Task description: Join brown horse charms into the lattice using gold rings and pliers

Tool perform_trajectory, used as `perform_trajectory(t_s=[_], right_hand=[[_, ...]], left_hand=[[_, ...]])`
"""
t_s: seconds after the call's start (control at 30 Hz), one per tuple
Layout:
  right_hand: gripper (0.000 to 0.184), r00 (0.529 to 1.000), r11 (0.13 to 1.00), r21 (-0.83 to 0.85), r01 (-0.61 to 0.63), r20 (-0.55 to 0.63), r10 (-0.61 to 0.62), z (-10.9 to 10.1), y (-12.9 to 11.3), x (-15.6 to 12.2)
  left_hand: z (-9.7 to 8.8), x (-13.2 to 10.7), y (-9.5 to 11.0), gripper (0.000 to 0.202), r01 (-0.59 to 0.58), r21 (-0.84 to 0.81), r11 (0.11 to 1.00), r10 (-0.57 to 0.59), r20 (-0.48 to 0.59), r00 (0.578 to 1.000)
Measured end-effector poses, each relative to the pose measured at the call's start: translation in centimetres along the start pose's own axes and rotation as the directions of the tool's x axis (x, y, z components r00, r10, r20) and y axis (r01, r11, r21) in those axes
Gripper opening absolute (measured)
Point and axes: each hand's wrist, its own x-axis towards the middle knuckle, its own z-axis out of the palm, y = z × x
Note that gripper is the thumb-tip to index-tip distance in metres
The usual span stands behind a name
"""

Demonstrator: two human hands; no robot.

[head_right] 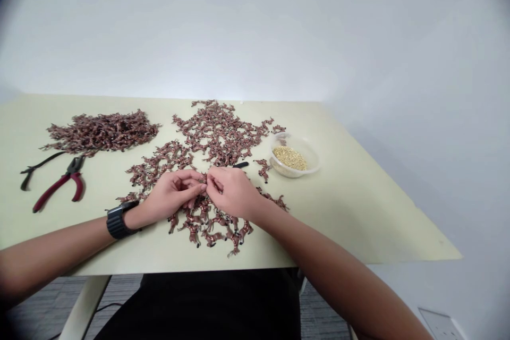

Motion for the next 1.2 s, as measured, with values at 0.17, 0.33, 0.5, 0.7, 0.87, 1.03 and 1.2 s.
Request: perform_trajectory(t_s=[0.17, 0.33, 0.5, 0.7, 0.87, 1.03, 1.2], right_hand=[[0.016, 0.939, 0.864, 0.368, -0.344, 0.157, 0.307, -0.1, 0.1, 0.5], [0.016, 0.881, 0.744, 0.475, -0.469, 0.302, 0.363, -0.3, 0.6, 0.7], [0.018, 0.993, 0.987, 0.118, -0.113, 0.053, 0.107, -0.3, 0.2, 0.4], [0.017, 0.966, 0.928, -0.268, 0.258, 0.104, -0.238, -0.1, 1.5, 0.1], [0.017, 0.921, 0.817, -0.425, 0.390, 0.169, -0.351, -0.2, 2.1, 0.0], [0.019, 0.912, 0.758, -0.506, 0.411, 0.213, -0.352, -0.3, 1.9, -0.1], [0.021, 0.911, 0.745, -0.525, 0.412, 0.232, -0.340, -0.2, 2.0, -0.2]], left_hand=[[0.1, -0.3, 0.1, 0.032, -0.091, 0.190, 0.977, 0.105, -0.063, 0.993], [0.2, -0.3, 0.3, 0.032, -0.108, 0.226, 0.968, 0.125, -0.064, 0.990], [0.1, 0.1, -0.1, 0.034, 0.001, -0.010, 1.000, -0.001, -0.018, 1.000], [-0.2, 0.2, 0.0, 0.038, 0.051, -0.057, 0.997, -0.051, 0.003, 0.999], [-0.3, 0.1, 0.8, 0.035, 0.074, -0.016, 0.997, -0.074, 0.047, 0.996], [-0.3, 0.1, 0.9, 0.035, 0.097, -0.012, 0.995, -0.097, 0.054, 0.994], [-0.4, 0.1, 0.6, 0.040, 0.105, 0.017, 0.994, -0.106, 0.065, 0.992]])
